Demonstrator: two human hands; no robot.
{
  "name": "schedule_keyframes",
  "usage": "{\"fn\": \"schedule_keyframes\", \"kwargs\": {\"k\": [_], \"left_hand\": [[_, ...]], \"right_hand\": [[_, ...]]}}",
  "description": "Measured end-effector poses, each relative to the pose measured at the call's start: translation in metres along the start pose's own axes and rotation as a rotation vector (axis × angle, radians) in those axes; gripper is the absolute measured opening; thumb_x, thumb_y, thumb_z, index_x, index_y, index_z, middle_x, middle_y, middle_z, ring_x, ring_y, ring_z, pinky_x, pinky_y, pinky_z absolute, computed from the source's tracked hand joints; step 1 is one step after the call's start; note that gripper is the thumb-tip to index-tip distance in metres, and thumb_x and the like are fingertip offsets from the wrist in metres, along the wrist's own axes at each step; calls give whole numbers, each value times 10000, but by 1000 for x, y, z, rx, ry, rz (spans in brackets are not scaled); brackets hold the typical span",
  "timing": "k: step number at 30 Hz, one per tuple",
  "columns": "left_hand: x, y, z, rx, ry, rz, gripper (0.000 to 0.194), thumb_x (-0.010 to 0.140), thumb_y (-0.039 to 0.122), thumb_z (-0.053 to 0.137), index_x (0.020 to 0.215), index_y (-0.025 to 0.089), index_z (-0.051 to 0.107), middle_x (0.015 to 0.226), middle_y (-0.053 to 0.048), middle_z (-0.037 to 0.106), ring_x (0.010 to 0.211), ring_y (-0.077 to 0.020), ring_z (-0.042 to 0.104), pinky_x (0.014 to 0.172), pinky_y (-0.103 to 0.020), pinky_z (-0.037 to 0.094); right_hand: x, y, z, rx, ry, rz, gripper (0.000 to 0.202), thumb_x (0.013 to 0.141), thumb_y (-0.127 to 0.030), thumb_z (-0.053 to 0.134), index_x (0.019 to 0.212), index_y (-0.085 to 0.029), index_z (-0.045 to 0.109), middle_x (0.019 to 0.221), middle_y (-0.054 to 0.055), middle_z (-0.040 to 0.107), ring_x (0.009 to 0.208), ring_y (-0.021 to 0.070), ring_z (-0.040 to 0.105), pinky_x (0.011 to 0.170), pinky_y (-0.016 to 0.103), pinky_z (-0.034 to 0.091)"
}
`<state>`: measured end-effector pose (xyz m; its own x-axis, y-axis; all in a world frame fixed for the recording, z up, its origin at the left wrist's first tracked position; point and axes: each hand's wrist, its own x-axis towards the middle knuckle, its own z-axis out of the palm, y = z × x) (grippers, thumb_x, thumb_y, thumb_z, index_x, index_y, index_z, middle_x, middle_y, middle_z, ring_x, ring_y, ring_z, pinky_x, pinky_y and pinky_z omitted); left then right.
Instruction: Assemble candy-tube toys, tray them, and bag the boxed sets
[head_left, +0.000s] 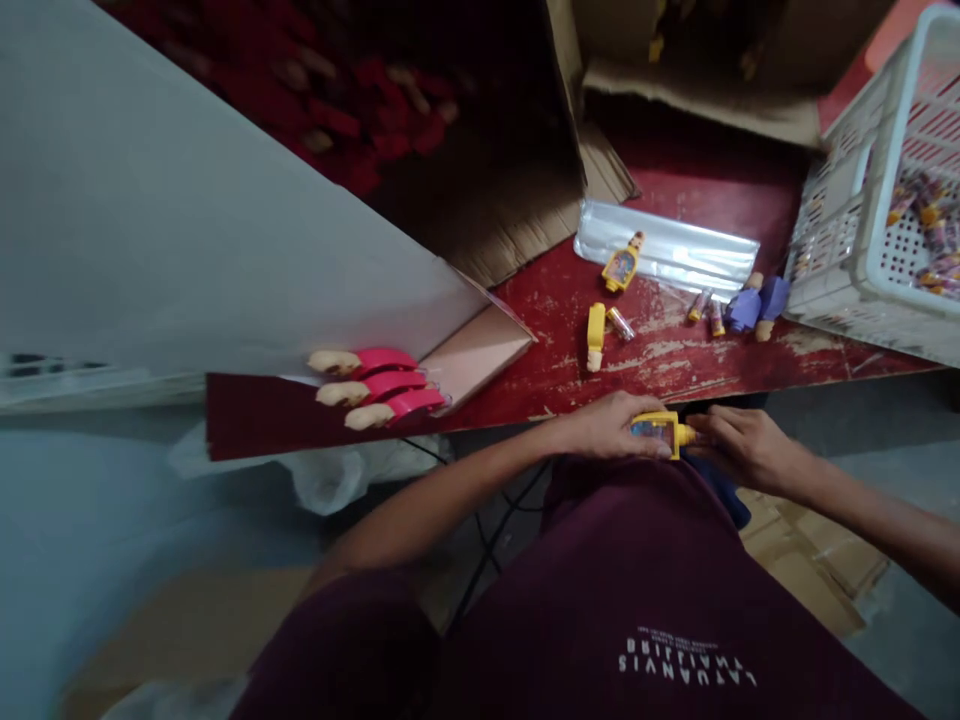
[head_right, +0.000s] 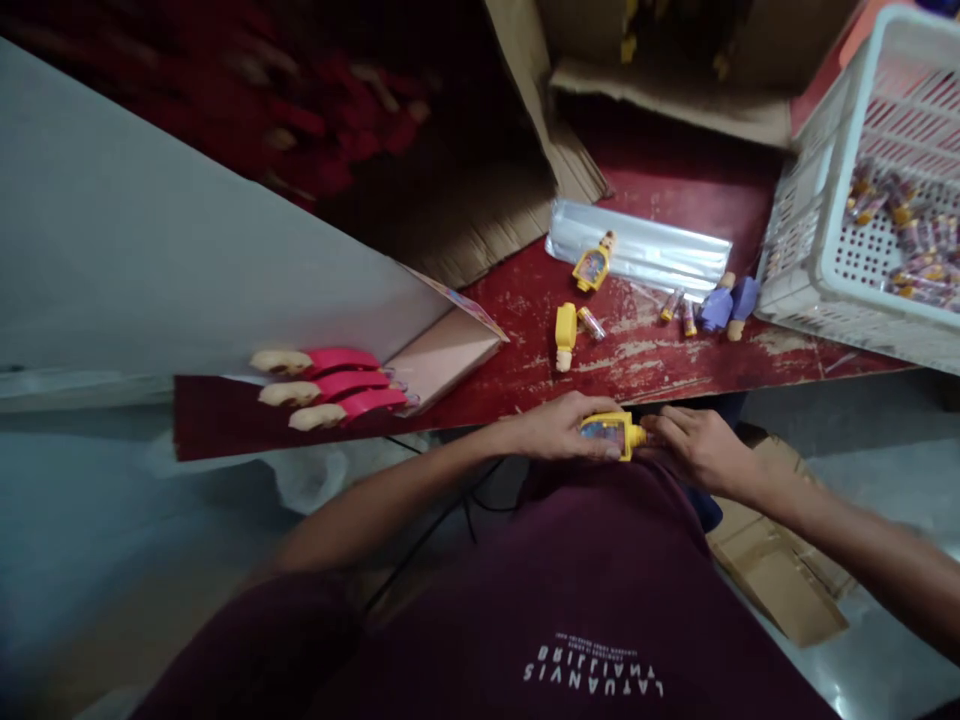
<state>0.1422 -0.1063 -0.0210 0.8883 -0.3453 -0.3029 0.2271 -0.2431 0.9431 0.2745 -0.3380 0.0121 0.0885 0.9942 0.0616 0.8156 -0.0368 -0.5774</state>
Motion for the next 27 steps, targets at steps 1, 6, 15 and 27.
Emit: {"fn": "schedule_keyframes", "kwargs": {"k": [1, 6, 15, 27], "left_hand": [[2, -3, 0, -26, 7, 2, 493, 839, 542, 737, 1136, 152, 689, 1003, -55, 741, 893, -195, 685, 773, -273, 501], [23, -32, -15, 175, 749, -102, 484, 965, 487, 604, 1325, 163, 606, 1215, -136, 688, 1141, -247, 643, 991, -377, 495], [47, -113, -37, 220, 1092, -391, 319, 927, 295, 608, 1201, 132, 601, 1212, -182, 644, 1214, -311, 587, 1078, -437, 440], [-17, -89, -26, -361, 978, -179, 650, 793, 627, 684, 1207, 150, 529, 936, -47, 643, 526, -106, 564, 445, -235, 446]], "right_hand": [[-2, 4, 4, -13, 6, -40, 237, 1057, -345, 503, 1136, -151, 614, 836, 65, 663, 689, 162, 624, 603, 274, 474], [-6, 48, 33, -53, 175, 221, 229, 1036, -385, 548, 1085, -168, 603, 858, 42, 612, 711, 164, 598, 636, 279, 475], [22, 125, 108, -396, 489, 722, 428, 992, -489, 535, 1157, -120, 673, 1064, 162, 611, 993, 285, 555, 877, 438, 478], [169, 91, 133, -70, 265, 492, 288, 1033, -278, 442, 1108, -102, 658, 995, 170, 660, 992, 275, 574, 943, 410, 448]]}}
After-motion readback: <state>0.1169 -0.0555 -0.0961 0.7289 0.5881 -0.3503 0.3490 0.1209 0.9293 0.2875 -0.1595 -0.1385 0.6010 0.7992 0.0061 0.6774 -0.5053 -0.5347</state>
